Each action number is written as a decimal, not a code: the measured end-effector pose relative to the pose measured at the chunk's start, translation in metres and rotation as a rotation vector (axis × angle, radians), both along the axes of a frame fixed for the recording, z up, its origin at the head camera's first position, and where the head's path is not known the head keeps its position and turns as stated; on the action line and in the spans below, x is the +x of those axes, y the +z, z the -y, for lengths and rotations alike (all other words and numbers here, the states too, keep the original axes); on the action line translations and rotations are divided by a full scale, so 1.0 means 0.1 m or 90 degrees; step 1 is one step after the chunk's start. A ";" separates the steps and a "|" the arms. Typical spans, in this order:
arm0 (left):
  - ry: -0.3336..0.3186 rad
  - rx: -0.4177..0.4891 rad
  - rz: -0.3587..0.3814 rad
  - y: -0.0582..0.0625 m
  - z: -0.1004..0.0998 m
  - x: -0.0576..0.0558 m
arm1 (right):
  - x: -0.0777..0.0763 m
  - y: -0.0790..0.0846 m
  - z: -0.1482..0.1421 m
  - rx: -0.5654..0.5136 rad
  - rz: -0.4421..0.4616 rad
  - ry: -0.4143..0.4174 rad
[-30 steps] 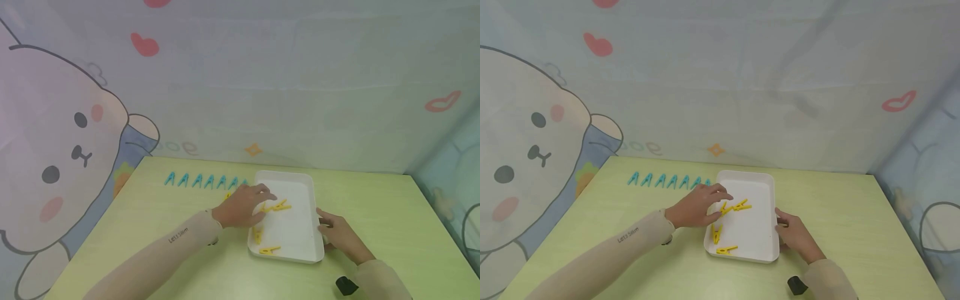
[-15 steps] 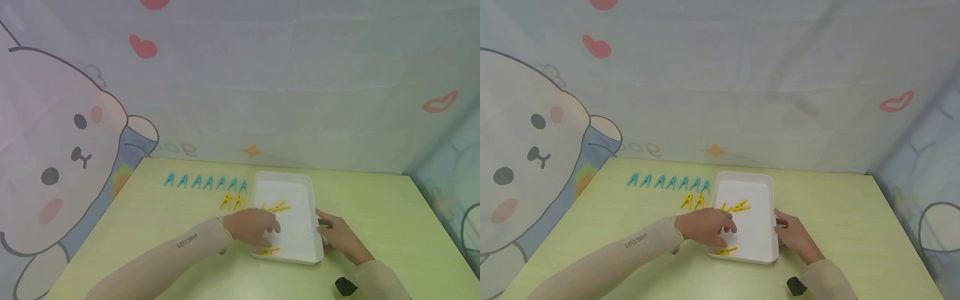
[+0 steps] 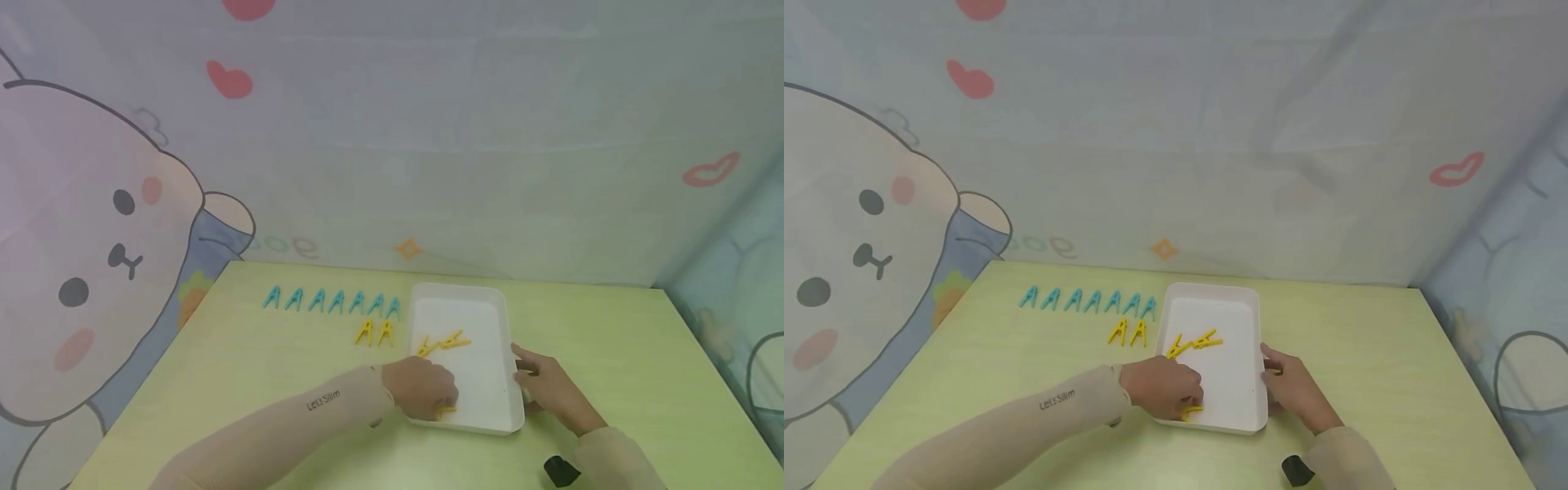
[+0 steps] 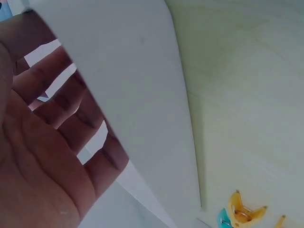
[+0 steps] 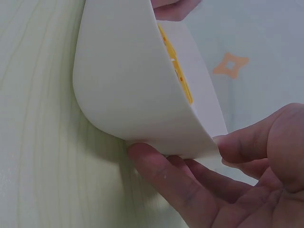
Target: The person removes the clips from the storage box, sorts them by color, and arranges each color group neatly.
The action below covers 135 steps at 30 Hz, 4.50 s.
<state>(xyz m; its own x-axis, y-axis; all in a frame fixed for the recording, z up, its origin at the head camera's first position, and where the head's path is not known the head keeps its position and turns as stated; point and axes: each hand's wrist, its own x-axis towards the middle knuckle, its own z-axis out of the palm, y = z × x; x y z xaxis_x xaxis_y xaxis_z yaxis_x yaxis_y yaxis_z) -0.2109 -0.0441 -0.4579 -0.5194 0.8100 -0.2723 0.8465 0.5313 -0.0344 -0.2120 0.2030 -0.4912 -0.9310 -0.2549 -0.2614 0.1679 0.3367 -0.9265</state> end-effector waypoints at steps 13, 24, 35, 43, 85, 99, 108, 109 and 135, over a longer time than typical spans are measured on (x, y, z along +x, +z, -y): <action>-0.003 0.092 -0.026 -0.09 -0.06 0.02 | 0.00 -0.02 0.03 -0.001 0.001 0.000; 0.166 0.092 -0.081 -0.18 -0.14 0.12 | 0.01 0.01 0.02 0.002 0.002 -0.001; 0.237 0.122 -0.033 -0.18 -0.20 0.13 | 0.01 0.01 0.02 0.009 0.004 -0.001; 0.295 0.199 -0.023 -0.18 -0.13 0.09 | 0.02 0.03 0.02 0.014 -0.008 0.005; 0.705 0.556 -0.182 0.05 1.22 -0.47 | 0.02 0.01 0.03 0.013 -0.013 0.005; 0.785 0.376 -0.090 -0.14 1.46 -0.51 | 0.01 -0.02 0.02 -0.011 -0.009 0.011; 0.765 0.356 -0.085 -0.20 1.47 -0.49 | 0.01 -0.01 0.02 -0.006 -0.003 0.013; 0.766 0.355 -0.084 -0.20 1.46 -0.49 | 0.01 -0.01 0.02 -0.004 -0.004 0.015; 0.731 0.473 -0.132 0.01 1.26 -0.45 | 0.02 0.01 0.01 -0.010 -0.014 0.032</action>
<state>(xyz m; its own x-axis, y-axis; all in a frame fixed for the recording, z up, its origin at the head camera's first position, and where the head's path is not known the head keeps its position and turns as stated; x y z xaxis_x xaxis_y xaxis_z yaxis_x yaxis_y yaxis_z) -0.2556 -0.1702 -0.4566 -0.9651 -0.1756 0.1943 -0.0594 0.8693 0.4907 -0.2103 0.2020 -0.4901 -0.9223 -0.3054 -0.2368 0.1310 0.3295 -0.9350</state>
